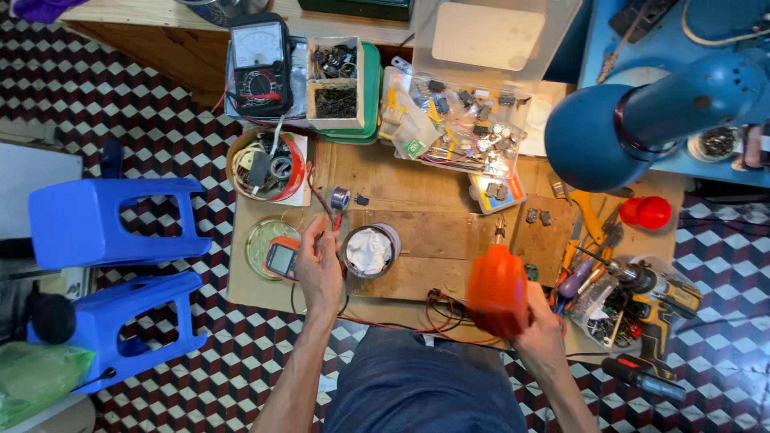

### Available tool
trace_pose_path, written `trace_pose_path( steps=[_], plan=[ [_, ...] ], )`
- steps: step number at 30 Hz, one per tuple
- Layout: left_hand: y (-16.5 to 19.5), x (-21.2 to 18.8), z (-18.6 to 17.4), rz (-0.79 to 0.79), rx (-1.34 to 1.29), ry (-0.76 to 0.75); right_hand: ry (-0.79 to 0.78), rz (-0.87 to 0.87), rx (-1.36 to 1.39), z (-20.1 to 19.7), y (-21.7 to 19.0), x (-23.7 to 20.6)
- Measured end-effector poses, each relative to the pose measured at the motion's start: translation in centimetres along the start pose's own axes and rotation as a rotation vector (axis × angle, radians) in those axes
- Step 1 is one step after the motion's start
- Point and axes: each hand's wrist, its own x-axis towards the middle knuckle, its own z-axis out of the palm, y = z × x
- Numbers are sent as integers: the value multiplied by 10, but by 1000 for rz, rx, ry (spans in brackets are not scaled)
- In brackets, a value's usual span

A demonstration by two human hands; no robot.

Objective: The person uses an orange heat gun to apply heat to small components and a small container of parts on a cluttered workbench. They repeatedly aim the heat gun at the items, pause, and reposition the tool while handling the components with their other hand.

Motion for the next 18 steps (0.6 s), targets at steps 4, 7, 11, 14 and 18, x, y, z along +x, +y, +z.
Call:
trace_pose_path(
  steps=[4,7,11,14,18],
  plan=[
    [-4,2,14,452,537,-115,247,377,425,-16,-55,-43],
    [-10,-11,31,684,682,-171,390,434,543,-24,-73,-58],
    [-18,-25,36,747,800,-161,472,415,551,-40,-75,-66],
    [-21,-24,39,742,807,-147,482,384,496,-51,-72,-69],
    [-19,-20,48,760,833,-131,467,417,508,-61,-63,-68]
  ],
)
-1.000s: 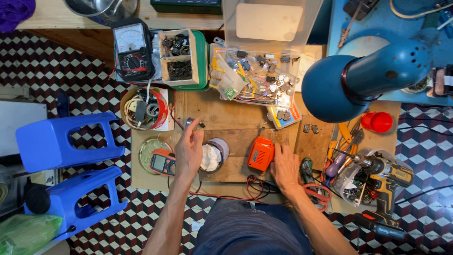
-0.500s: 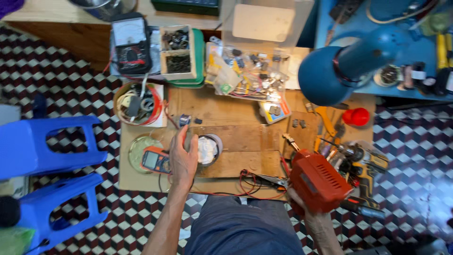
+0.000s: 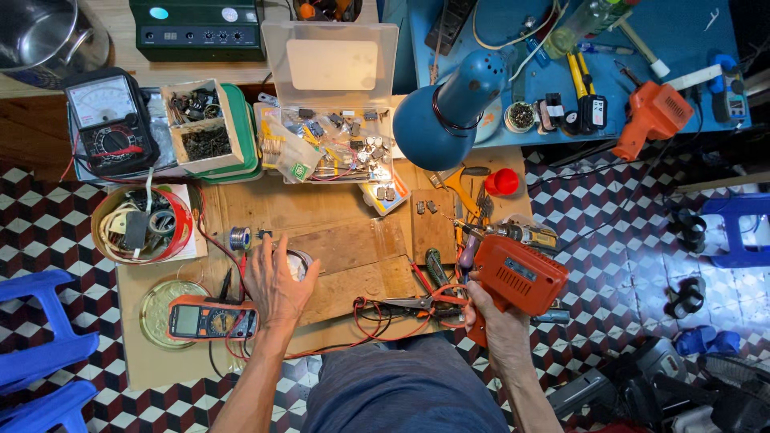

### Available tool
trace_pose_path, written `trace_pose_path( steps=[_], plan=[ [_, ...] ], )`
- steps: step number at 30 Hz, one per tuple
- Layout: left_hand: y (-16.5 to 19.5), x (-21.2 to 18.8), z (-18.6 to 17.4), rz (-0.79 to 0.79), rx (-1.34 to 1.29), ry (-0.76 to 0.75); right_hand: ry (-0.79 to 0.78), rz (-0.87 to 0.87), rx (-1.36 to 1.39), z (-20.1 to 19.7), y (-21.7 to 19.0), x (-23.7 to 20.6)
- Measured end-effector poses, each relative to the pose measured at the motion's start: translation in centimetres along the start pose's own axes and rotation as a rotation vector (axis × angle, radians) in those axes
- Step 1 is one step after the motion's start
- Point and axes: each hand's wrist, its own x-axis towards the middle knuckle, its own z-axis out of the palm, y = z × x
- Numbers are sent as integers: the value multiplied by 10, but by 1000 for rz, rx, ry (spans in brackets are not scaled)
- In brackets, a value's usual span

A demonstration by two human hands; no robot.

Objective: The person uses an orange heat gun to apply heat to small components and a small container of parts on a cluttered workbench. They repeatedly aim the heat gun at the items, pause, and reposition the tool while handling the components with their other hand.

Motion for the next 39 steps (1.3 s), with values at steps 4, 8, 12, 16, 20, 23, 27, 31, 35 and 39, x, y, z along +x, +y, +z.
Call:
trace_pose_path(
  steps=[4,8,12,16,20,23,27,31,35,39],
  plan=[
    [10,-4,-6,-81,35,-59,-45,-42,-23,-12,5,13],
    [17,-17,-21,-225,-44,-115,-68,-88,-99,-27,17,24],
    [26,-22,-24,-280,-48,-118,-43,-114,-296,-45,40,33],
    [37,-23,-16,-213,-94,-191,109,-850,-1068,-77,76,37],
    [53,-17,3,-107,-216,-217,58,-867,-1095,-114,119,43],
    [62,-13,14,-7,-223,-223,94,-1007,-1186,-131,148,40],
    [64,-9,15,27,-196,-234,156,-996,-1332,-133,165,30],
    [61,-9,12,34,-231,-229,162,-1043,-1373,-127,164,21],
    [60,-8,11,59,-249,-208,200,-821,-1192,-122,164,14],
    [60,-9,9,46,-232,-229,214,-1002,-1434,-122,170,16]
  ],
)
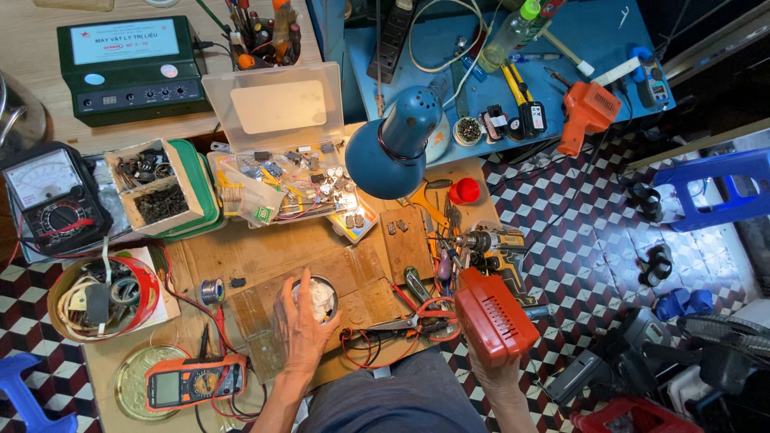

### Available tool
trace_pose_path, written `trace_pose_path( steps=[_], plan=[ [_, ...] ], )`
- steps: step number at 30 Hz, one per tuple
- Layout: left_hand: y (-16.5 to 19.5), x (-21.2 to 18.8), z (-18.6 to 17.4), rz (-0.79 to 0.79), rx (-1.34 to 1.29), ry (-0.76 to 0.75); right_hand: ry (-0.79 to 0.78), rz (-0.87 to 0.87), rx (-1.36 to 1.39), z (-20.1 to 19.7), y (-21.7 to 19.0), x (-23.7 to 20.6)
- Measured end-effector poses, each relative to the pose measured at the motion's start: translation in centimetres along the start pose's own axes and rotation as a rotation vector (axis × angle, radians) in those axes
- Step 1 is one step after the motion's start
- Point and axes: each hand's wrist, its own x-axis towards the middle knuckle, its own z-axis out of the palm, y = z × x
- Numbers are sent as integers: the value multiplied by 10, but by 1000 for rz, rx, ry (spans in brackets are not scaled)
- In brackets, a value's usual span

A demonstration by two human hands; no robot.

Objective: The person uses an orange heat gun to apply heat to small components and a small container of parts on a cluttered workbench. They repeatedly aim the heat gun at the items, pause, and reposition the tool while handling the components with their other hand.

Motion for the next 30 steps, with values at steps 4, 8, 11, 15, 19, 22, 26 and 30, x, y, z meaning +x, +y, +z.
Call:
trace_pose_path(
  steps=[4,8,11,15,19,22,26,30],
  plan=[
    [1,5,0,4,2,7,-13,-4,43,12,2,7],
    [4,6,4,9,3,11,37,45,83,22,4,18],
    [4,5,10,3,-5,41,-66,-8,222,37,5,31],
    [2,6,18,-20,2,55,-133,-115,191,53,-2,47],
    [0,6,22,-24,-24,67,-177,-129,307,51,-8,72],
    [1,6,24,-38,-24,56,-167,-127,476,48,-10,93],
    [3,6,24,-44,-17,68,-193,-143,422,47,-3,96],
    [3,7,24,-42,-38,69,-180,-144,368,57,6,80]
  ],
)
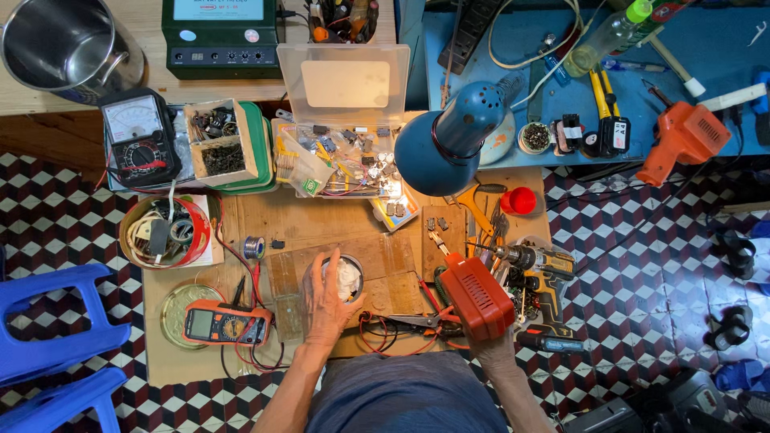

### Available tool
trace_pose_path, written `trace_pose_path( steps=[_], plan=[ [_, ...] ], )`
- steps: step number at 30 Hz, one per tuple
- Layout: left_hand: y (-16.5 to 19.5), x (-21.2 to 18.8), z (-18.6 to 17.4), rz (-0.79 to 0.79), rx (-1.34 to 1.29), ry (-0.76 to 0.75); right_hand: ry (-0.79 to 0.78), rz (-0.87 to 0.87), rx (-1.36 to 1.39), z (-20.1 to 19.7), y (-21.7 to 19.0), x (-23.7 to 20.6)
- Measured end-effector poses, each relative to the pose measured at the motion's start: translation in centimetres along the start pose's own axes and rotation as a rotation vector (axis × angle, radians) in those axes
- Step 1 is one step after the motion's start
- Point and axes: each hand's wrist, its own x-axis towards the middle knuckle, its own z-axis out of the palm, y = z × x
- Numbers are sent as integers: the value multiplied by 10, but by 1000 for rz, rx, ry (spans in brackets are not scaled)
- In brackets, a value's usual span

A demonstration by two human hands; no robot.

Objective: The person uses an orange heat gun to apply heat to small components and a small container of parts on a cluttered workbench. They repeatedly aim the heat gun at the items, pause, and reposition the tool while handling the components with their other hand.

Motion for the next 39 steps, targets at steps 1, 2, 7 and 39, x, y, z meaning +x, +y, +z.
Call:
trace_pose_path(
  steps=[1,2,7,39],
  plan=[
    [0,0,0,-1,-2,3,-2,14,20,3,3,-3],
    [0,0,1,-1,-4,6,-3,29,39,5,5,-6],
    [0,0,1,1,11,9,-13,97,90,9,10,-14],
    [-6,2,6,2,5,20,30,-162,-22,0,17,-34]
  ],
)
